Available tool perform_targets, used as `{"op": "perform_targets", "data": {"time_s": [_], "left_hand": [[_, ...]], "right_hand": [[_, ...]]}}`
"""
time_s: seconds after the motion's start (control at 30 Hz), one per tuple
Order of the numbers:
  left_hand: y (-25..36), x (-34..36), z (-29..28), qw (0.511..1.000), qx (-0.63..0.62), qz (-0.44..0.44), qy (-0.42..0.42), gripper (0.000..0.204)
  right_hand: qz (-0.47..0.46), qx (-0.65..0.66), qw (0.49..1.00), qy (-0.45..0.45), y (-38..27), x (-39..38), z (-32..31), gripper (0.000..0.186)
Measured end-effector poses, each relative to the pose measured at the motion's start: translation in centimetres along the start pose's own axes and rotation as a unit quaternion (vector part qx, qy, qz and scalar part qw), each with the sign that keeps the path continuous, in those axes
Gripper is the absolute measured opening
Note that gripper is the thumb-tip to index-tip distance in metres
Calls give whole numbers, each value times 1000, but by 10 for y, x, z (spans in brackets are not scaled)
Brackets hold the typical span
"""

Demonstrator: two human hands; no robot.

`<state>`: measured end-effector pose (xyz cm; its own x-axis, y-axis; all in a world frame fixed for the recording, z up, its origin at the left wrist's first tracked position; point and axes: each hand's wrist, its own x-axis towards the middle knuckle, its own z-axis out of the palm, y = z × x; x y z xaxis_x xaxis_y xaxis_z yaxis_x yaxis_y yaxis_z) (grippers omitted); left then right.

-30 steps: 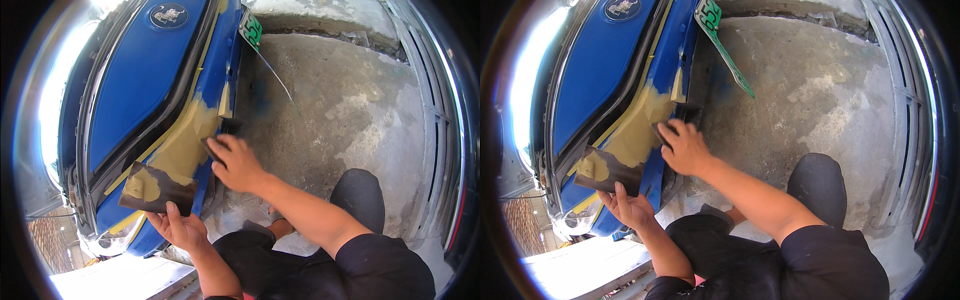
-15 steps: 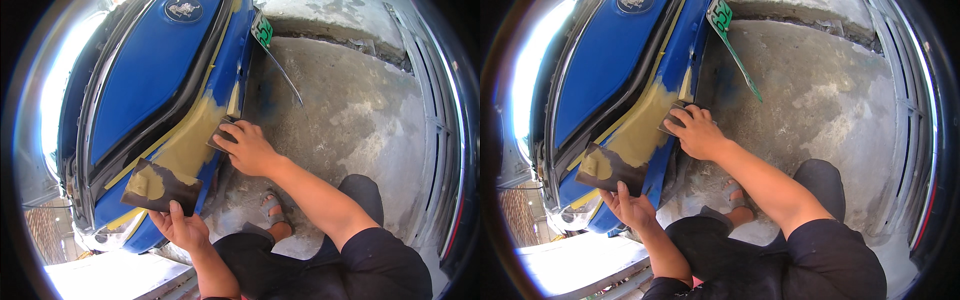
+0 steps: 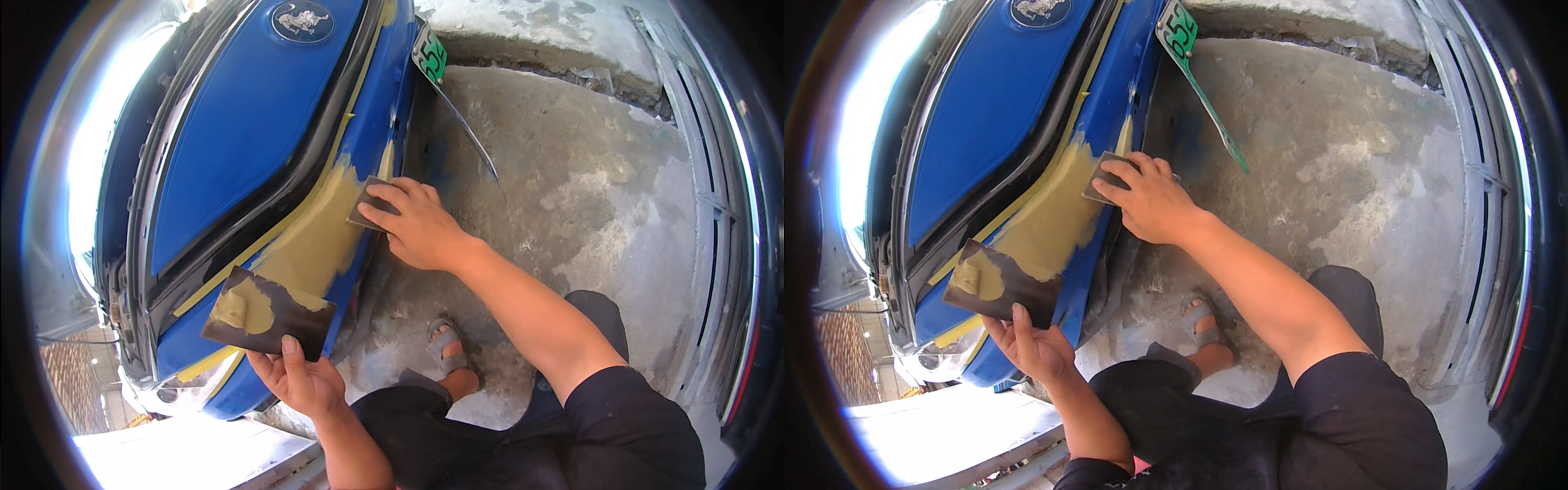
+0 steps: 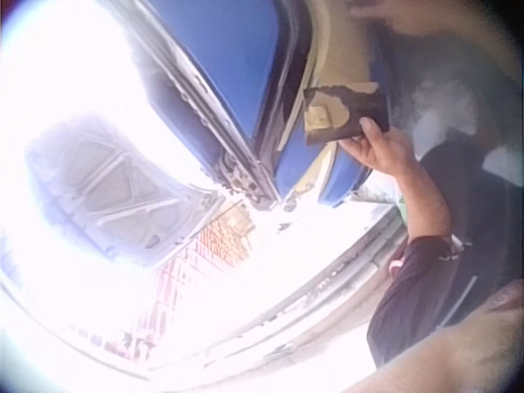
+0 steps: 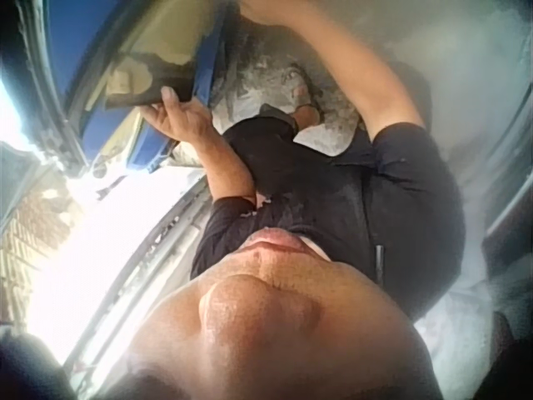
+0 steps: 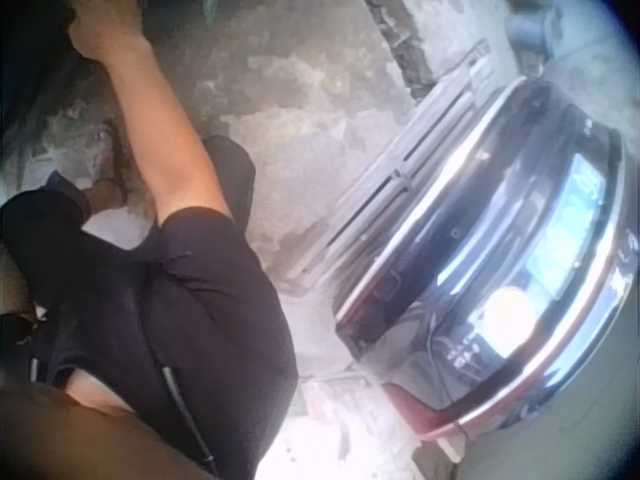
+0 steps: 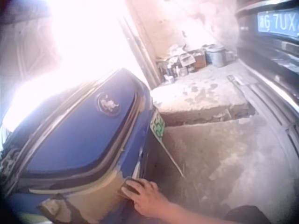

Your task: The person applies yellow putty to a blue car bumper and smooths it using a spreader and a sanding block.

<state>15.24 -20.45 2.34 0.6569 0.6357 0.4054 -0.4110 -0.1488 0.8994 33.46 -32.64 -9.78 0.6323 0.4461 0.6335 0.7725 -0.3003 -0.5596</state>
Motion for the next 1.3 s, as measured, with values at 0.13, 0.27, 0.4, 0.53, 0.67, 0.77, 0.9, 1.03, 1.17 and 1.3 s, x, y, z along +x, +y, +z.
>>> {"op": "perform_targets", "data": {"time_s": [0.13, 0.27, 0.4, 0.53, 0.67, 0.77, 0.9, 1.03, 1.17, 1.3], "left_hand": [[2, -1, 2, 1000, -1, -1, -6, 48], [2, 0, 6, 1000, -8, 0, -16, 49], [1, -1, 2, 1000, -1, -1, -13, 50], [2, -2, 3, 1000, -6, -5, -10, 50], [1, -2, 3, 1000, -13, -2, -9, 50], [0, -1, 2, 1000, -12, -2, -3, 50], [1, -1, 2, 1000, -5, -2, -9, 50], [-1, 0, 3, 1000, -16, -2, -14, 49], [-2, 0, 1, 1000, -8, -6, -13, 48], [-1, 0, 1, 1000, -7, -3, -20, 47]], "right_hand": [[-22, -29, 999, 18, 10, 23, -13, 56], [-28, -13, 999, 9, 21, 21, -3, 56], [-6, -10, 1000, -18, 17, 8, -6, 57], [-13, -29, 999, 18, 23, 27, -15, 58], [-27, -6, 1000, 11, 31, 32, -7, 57], [-15, -16, 1000, -10, 32, 21, -5, 57], [-13, -19, 1000, -18, 17, 17, -12, 57], [-6, 15, 1000, 22, 1, 21, 0, 57], [31, 25, 999, 0, 3, 4, 4, 61], [6, 15, 1000, 16, 1, 13, -6, 56]]}}
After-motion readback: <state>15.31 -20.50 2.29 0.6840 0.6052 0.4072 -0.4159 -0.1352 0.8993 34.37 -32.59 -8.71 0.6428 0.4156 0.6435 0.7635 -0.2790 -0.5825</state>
